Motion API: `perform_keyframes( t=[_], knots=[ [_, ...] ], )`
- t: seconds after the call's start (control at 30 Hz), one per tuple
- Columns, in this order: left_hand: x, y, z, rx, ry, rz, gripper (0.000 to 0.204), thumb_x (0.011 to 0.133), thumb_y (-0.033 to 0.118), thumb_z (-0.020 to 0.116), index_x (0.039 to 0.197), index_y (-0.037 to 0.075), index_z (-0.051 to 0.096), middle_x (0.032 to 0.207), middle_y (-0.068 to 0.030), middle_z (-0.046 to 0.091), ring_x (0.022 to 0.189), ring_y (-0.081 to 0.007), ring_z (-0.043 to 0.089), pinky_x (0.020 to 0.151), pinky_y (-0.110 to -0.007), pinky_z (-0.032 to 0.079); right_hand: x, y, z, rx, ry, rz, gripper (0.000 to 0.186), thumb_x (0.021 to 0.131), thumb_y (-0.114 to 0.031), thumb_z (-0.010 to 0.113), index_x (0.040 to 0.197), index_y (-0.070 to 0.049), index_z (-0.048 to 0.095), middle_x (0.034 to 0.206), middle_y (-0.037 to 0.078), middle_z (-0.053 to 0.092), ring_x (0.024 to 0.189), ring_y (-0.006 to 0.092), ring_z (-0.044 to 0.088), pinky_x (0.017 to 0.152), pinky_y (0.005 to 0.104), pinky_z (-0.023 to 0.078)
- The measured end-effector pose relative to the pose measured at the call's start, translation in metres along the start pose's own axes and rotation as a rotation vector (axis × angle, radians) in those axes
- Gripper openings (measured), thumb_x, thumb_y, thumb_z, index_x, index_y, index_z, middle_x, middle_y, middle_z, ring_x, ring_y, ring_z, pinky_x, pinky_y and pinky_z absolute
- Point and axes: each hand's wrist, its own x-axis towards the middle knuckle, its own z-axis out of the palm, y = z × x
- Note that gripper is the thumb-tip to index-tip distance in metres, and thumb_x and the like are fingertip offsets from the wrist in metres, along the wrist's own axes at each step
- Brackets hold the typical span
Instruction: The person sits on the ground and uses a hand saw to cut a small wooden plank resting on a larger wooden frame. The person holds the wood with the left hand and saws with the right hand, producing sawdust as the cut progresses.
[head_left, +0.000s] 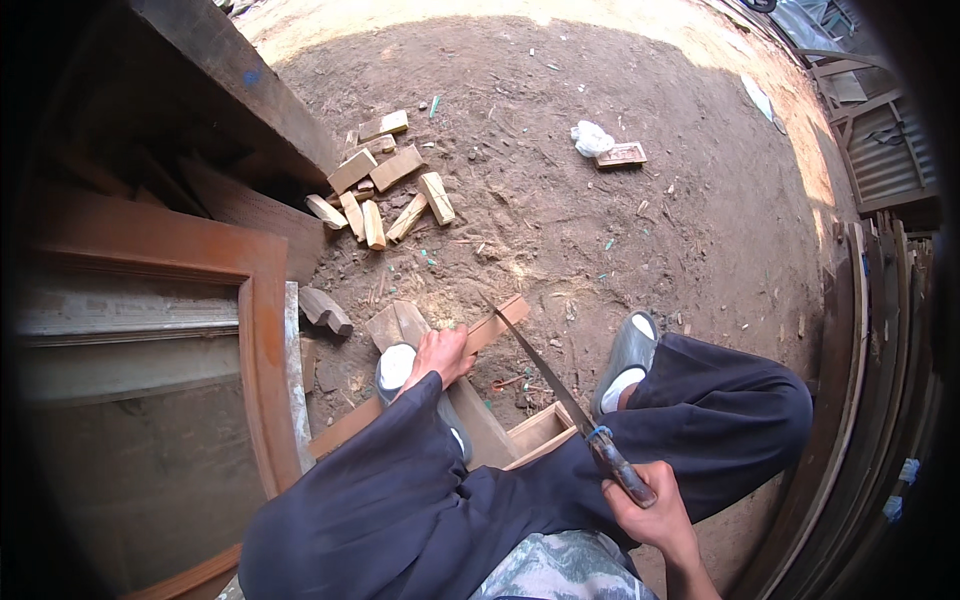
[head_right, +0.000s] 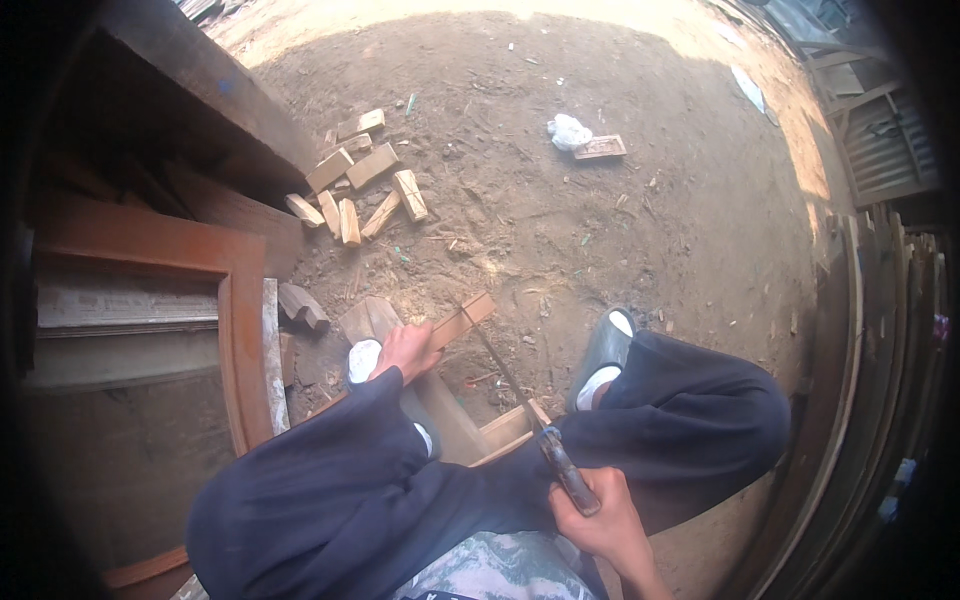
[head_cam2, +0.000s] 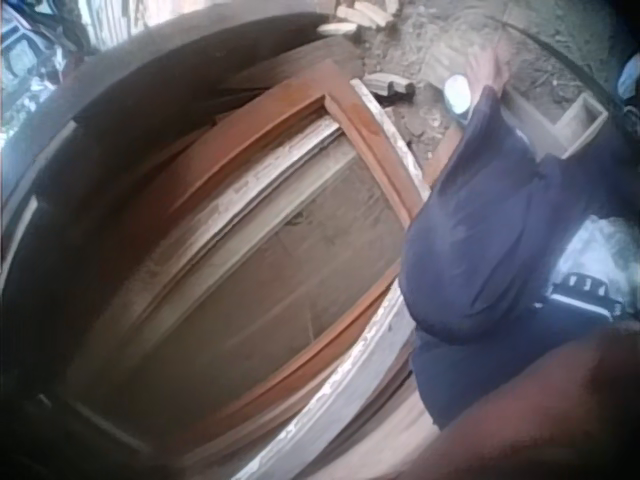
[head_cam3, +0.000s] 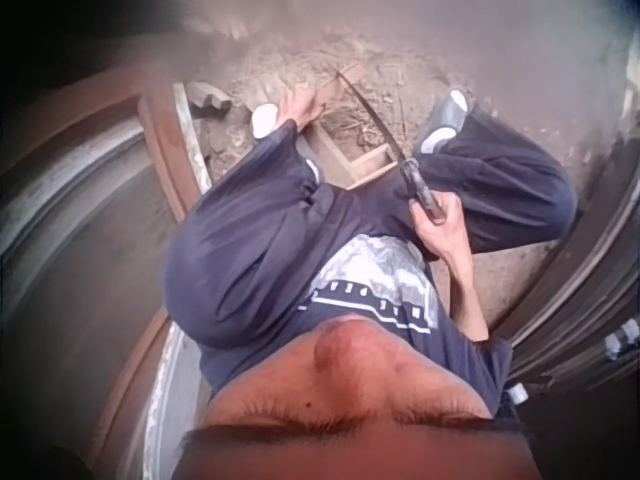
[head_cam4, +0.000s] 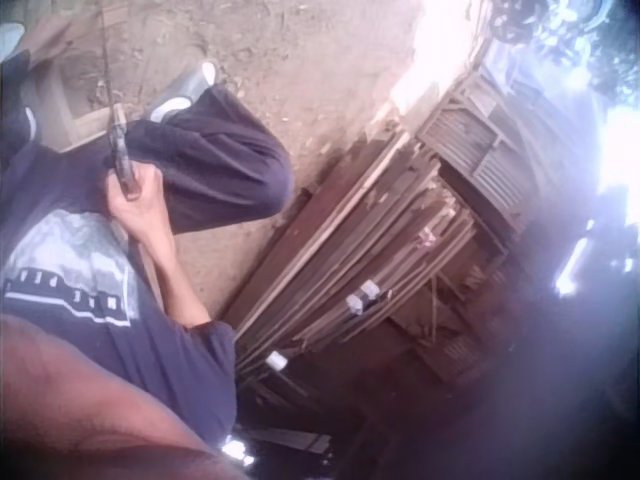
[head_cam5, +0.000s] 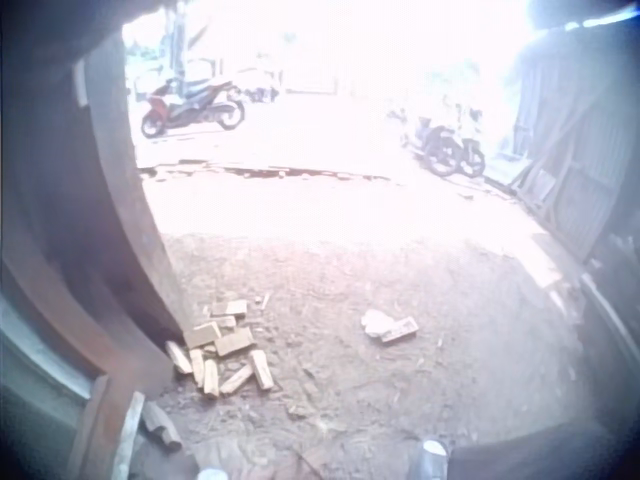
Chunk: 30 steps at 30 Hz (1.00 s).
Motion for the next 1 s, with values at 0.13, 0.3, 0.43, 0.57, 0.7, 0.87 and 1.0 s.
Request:
perform_keyframes(
  t=[0.13, 0.3, 0.43, 0.57, 0.7, 0.87, 1.0],
  knots=[
    [0.000, -0.003, -0.001, 0.009, -0.024, -0.010, 0.041, 0.080, 0.028, 0.081, 0.102, -0.002, 0.065, 0.094, -0.0257, 0.073, 0.094, -0.0445, 0.072, 0.086, -0.052, 0.057, 0.033, -0.001, 0.015, -0.019, -0.021, -0.072, 0.035, 0.087, -0.010, 0.068, 0.063, 0.002, 0.046, 0.055, 0.000, 0.033, 0.055, 0.0059, 0.033, 0.048, 0.0346, 0.029],
    [0.002, 0.002, -0.005, -0.006, -0.039, -0.071, 0.040, 0.079, 0.028, 0.081, 0.103, -0.002, 0.065, 0.092, -0.0254, 0.073, 0.092, -0.0447, 0.073, 0.085, -0.053, 0.057, -0.008, -0.009, -0.017, -0.035, -0.038, -0.005, 0.031, 0.086, -0.007, 0.067, 0.062, 0.002, 0.049, 0.052, 0.000, 0.040, 0.053, 0.0048, 0.037, 0.048, 0.0340, 0.030],
    [0.001, -0.002, 0.004, 0.012, 0.028, -0.017, 0.039, 0.079, 0.026, 0.080, 0.102, -0.002, 0.066, 0.090, -0.0258, 0.073, 0.091, -0.0448, 0.073, 0.084, -0.053, 0.058, 0.031, 0.004, 0.020, -0.078, -0.049, -0.086, 0.032, 0.087, -0.010, 0.065, 0.063, 0.005, 0.049, 0.050, 0.009, 0.043, 0.050, 0.0086, 0.041, 0.048, 0.0367, 0.036],
    [0.002, 0.001, -0.006, 0.006, -0.044, -0.076, 0.039, 0.080, 0.026, 0.080, 0.103, -0.002, 0.065, 0.091, -0.0269, 0.073, 0.092, -0.0448, 0.073, 0.085, -0.053, 0.058, 0.000, -0.025, 0.002, -0.068, -0.064, 0.014, 0.032, 0.086, -0.010, 0.067, 0.062, 0.004, 0.052, 0.050, 0.011, 0.045, 0.047, 0.0108, 0.042, 0.048, 0.0372, 0.038],
    [0.002, 0.001, 0.000, -0.002, -0.025, -0.054, 0.038, 0.080, 0.025, 0.080, 0.103, -0.001, 0.065, 0.093, -0.0276, 0.073, 0.092, -0.0445, 0.073, 0.085, -0.052, 0.058, -0.014, -0.011, -0.007, -0.044, -0.052, 0.053, 0.030, 0.086, -0.006, 0.066, 0.060, 0.003, 0.052, 0.050, 0.010, 0.046, 0.046, 0.0089, 0.041, 0.046, 0.0341, 0.036],
    [0.002, 0.001, -0.004, 0.010, -0.031, -0.063, 0.038, 0.080, 0.024, 0.081, 0.103, -0.001, 0.065, 0.091, -0.0262, 0.073, 0.092, -0.0439, 0.073, 0.083, -0.052, 0.058, 0.018, -0.013, 0.014, -0.054, -0.050, -0.017, 0.028, 0.088, -0.007, 0.067, 0.064, 0.003, 0.055, 0.051, 0.007, 0.047, 0.047, 0.0083, 0.041, 0.046, 0.0346, 0.034],
    [0.002, 0.002, -0.001, 0.006, -0.028, -0.076, 0.038, 0.079, 0.025, 0.082, 0.101, -0.001, 0.066, 0.088, -0.0249, 0.073, 0.089, -0.0439, 0.074, 0.081, -0.052, 0.059, -0.019, -0.015, -0.017, -0.041, 0.034, 0.087, 0.031, 0.087, -0.007, 0.068, 0.060, 0.002, 0.056, 0.048, 0.005, 0.046, 0.047, 0.0058, 0.041, 0.045, 0.0324, 0.032]
  ],
)
